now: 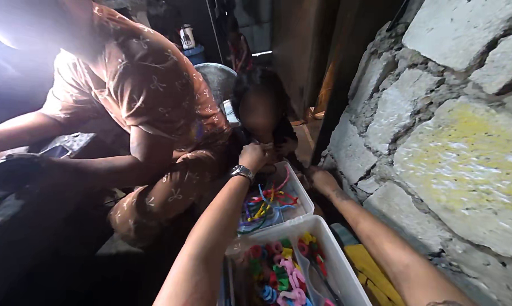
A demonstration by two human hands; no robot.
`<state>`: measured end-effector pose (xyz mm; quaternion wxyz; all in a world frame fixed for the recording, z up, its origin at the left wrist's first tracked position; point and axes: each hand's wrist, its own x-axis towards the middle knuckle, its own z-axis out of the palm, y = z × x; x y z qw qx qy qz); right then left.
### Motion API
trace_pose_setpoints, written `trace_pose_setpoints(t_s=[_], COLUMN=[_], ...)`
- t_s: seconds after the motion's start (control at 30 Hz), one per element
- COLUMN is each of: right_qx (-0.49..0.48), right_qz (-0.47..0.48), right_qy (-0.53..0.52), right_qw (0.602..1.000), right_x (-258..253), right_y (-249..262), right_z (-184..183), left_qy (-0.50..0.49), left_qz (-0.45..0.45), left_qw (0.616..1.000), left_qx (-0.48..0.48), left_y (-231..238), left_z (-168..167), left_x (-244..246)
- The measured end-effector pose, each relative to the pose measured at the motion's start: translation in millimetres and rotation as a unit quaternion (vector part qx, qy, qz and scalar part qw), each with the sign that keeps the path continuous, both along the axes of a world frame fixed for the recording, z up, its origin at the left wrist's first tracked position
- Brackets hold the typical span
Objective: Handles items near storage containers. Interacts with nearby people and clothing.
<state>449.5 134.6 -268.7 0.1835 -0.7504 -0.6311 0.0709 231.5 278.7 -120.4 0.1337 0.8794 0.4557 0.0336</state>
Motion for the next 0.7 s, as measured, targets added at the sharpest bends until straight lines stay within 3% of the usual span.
trace_pose_setpoints(t_s=[0.17,0.23,0.3,0.37,0.47,0.6,0.7], right_qx=[0.003,-0.069,-0.076,0.028,0.189,0.071,-0.065], right_qz=[-0.109,-0.15,-0.174,-0.158,-0.106,-0.119,-0.112], right_qy=[-0.026,-0.008,0.046,0.112,0.125,0.184,0.137], right_qw=[0.994,0.986,0.981,0.981,0.968,0.973,0.982], right_x=[33,25,3,-20,-40,-35,-37], right_y=[9,14,26,46,79,113,105], right_z=[19,38,71,98,113,129,149], left_qy=[-0.078,-0.094,-0.067,-0.059,-0.108,-0.221,-0.186], left_qz=[0.076,0.11,0.133,0.142,0.12,0.156,0.191], left_qw=[0.993,0.988,0.987,0.987,0.987,0.96,0.957], left_qx=[0.038,0.044,0.055,0.033,-0.003,-0.074,-0.114], left_y=[16,21,28,28,27,21,11], left_z=[19,21,23,25,18,20,35], left_x=[-49,-71,-77,-75,-70,-68,-64])
